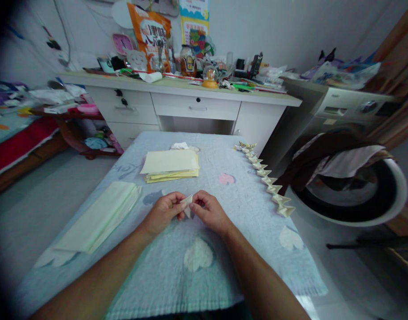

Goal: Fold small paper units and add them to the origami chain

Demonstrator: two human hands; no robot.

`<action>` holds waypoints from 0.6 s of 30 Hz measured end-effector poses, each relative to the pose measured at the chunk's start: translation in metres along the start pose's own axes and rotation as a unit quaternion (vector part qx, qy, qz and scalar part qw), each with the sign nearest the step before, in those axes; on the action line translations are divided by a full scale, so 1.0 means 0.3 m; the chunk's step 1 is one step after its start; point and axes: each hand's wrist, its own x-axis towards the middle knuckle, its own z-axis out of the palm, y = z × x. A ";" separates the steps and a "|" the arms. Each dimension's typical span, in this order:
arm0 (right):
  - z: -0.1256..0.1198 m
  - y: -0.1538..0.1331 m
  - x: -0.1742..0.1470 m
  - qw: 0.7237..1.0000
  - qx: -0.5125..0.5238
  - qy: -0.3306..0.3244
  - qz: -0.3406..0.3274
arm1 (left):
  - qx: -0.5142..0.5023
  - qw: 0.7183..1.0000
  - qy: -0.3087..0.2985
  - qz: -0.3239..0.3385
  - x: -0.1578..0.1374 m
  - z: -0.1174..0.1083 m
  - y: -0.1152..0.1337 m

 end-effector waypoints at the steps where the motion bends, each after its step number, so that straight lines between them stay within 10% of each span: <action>1: 0.003 0.002 0.002 1.000 0.011 -0.008 0.005 | -0.010 1.000 0.008 0.007 0.000 0.000 -0.003; 8: 0.027 0.006 0.020 0.999 0.025 0.010 0.025 | 0.174 0.968 0.127 0.128 -0.008 -0.002 -0.013; 18: 0.010 0.005 0.017 0.999 0.028 0.017 0.011 | 0.230 0.955 0.059 0.176 -0.016 0.005 -0.012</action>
